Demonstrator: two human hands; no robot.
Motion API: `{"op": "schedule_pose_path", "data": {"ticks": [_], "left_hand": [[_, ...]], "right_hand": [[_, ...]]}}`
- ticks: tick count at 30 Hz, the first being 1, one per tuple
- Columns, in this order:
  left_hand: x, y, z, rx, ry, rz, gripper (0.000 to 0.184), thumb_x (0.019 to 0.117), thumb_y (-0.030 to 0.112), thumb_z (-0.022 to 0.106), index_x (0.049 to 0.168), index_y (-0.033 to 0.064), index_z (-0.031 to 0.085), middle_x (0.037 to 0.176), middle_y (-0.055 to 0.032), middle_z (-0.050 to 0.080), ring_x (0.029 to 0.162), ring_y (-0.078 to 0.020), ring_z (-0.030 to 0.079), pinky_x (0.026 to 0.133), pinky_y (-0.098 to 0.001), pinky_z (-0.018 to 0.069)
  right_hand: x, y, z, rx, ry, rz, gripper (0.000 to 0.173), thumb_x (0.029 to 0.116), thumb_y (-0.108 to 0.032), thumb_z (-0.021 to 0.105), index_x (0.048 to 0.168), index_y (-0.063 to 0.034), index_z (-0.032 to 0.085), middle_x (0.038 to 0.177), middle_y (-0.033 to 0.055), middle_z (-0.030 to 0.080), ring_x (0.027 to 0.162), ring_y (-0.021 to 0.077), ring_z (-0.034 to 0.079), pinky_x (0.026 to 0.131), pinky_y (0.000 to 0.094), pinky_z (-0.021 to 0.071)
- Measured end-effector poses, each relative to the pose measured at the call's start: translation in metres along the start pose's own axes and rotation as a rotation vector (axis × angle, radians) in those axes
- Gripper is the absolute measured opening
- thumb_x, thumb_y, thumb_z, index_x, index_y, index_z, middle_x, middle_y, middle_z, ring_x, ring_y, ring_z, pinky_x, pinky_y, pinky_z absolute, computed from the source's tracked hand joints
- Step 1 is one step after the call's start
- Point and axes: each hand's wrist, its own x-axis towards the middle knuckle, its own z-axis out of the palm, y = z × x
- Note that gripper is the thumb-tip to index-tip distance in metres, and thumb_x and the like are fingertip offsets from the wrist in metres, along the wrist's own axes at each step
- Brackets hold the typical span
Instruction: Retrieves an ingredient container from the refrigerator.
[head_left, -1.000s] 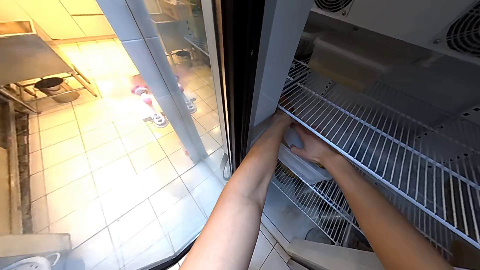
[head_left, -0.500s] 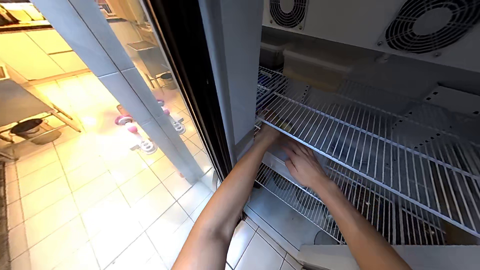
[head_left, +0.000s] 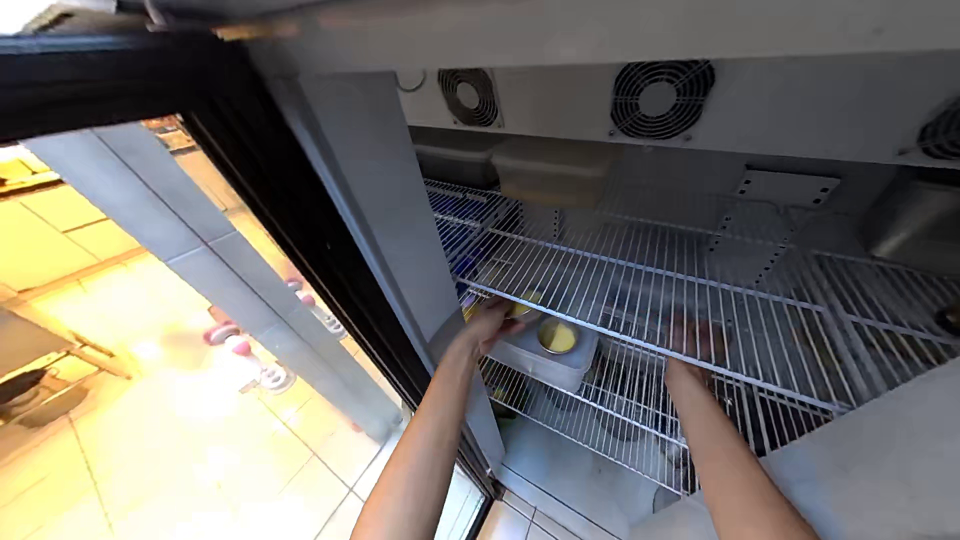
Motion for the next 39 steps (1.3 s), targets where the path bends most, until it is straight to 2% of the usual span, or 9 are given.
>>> {"op": "schedule_pose_path", "data": {"ticks": [5,8,12,16,24,29,30,33,39], "left_hand": [[-0.029,0.007,0.003,-0.058,-0.002,-0.013,0.032,0.1097,0.017,0.046,0.138,0.0034,0.052,0.115,-0.0176,0.066,0.092,-0.0255,0.071,0.081,-0.0390,0.0617],[-0.045,0.009,0.003,-0.140,-0.023,-0.041,0.035,0.1096,0.019,0.047,0.142,0.0044,0.050,0.112,-0.0178,0.068,0.089,-0.0254,0.073,0.081,-0.0382,0.0628],[-0.068,0.014,0.002,-0.178,-0.027,-0.041,0.040,0.1088,0.020,0.049,0.146,0.0051,0.048,0.118,-0.0186,0.068,0.095,-0.0259,0.072,0.084,-0.0380,0.0622],[-0.083,0.020,-0.004,-0.149,-0.051,-0.003,0.043,0.1089,0.021,0.050,0.149,0.0052,0.044,0.122,-0.0185,0.066,0.097,-0.0262,0.073,0.084,-0.0379,0.0627],[-0.100,0.012,-0.015,-0.160,0.003,0.027,0.044,0.1086,0.019,0.050,0.150,0.0061,0.042,0.129,-0.0177,0.063,0.099,-0.0263,0.072,0.084,-0.0382,0.0625],[-0.108,0.009,-0.018,-0.150,-0.014,0.039,0.044,0.1086,0.020,0.051,0.150,0.0067,0.043,0.131,-0.0177,0.062,0.101,-0.0265,0.072,0.086,-0.0387,0.0623],[-0.108,0.008,-0.019,-0.156,-0.016,0.041,0.044,0.1084,0.020,0.051,0.150,0.0066,0.043,0.132,-0.0180,0.062,0.102,-0.0272,0.072,0.086,-0.0393,0.0625],[-0.109,0.007,-0.019,-0.157,-0.037,0.049,0.043,0.1079,0.020,0.052,0.149,0.0069,0.046,0.133,-0.0177,0.062,0.103,-0.0280,0.071,0.086,-0.0401,0.0625],[-0.110,0.002,-0.022,-0.164,-0.084,0.052,0.043,0.1081,0.020,0.052,0.148,0.0053,0.046,0.129,-0.0190,0.064,0.100,-0.0288,0.072,0.084,-0.0406,0.0632]], "right_hand": [[0.019,0.021,-0.008,0.229,-0.153,0.239,0.060,0.1077,-0.033,0.054,0.152,0.0039,0.039,0.156,0.0243,0.042,0.146,0.0325,0.040,0.120,0.0481,0.0344],[0.014,0.008,-0.007,0.487,-0.231,0.174,0.034,0.1063,-0.012,0.055,0.135,0.0068,0.054,0.126,0.0215,0.062,0.108,0.0244,0.065,0.092,0.0378,0.0559],[-0.040,-0.019,-0.011,0.690,-0.331,0.123,0.039,0.1055,-0.002,0.050,0.143,0.0070,0.044,0.131,0.0203,0.061,0.110,0.0209,0.066,0.093,0.0347,0.0570],[-0.093,-0.024,0.009,0.757,-0.359,0.179,0.028,0.1000,0.003,0.059,0.127,0.0101,0.054,0.108,0.0203,0.068,0.089,0.0239,0.072,0.077,0.0375,0.0634],[-0.151,-0.012,0.049,0.647,-0.393,0.163,0.036,0.1011,-0.003,0.061,0.133,0.0078,0.049,0.118,0.0238,0.063,0.092,0.0275,0.073,0.076,0.0417,0.0648],[-0.151,-0.009,0.049,0.209,-0.365,0.006,0.055,0.0979,-0.025,0.070,0.142,0.0007,0.049,0.110,0.0220,0.067,0.072,0.0267,0.073,0.066,0.0464,0.0640],[-0.150,-0.007,0.048,0.099,-0.343,-0.058,0.062,0.0969,-0.033,0.070,0.145,-0.0006,0.049,0.115,0.0218,0.067,0.078,0.0279,0.073,0.071,0.0490,0.0633],[-0.147,-0.002,0.048,-0.092,-0.290,-0.235,0.085,0.0944,-0.048,0.067,0.157,-0.0020,0.035,0.145,0.0232,0.055,0.127,0.0361,0.060,0.108,0.0556,0.0470],[-0.141,0.008,0.050,-0.304,-0.260,-0.326,0.097,0.0885,-0.070,0.064,0.160,-0.0111,0.033,0.120,0.0184,0.071,0.105,0.0367,0.071,0.090,0.0583,0.0556]]}}
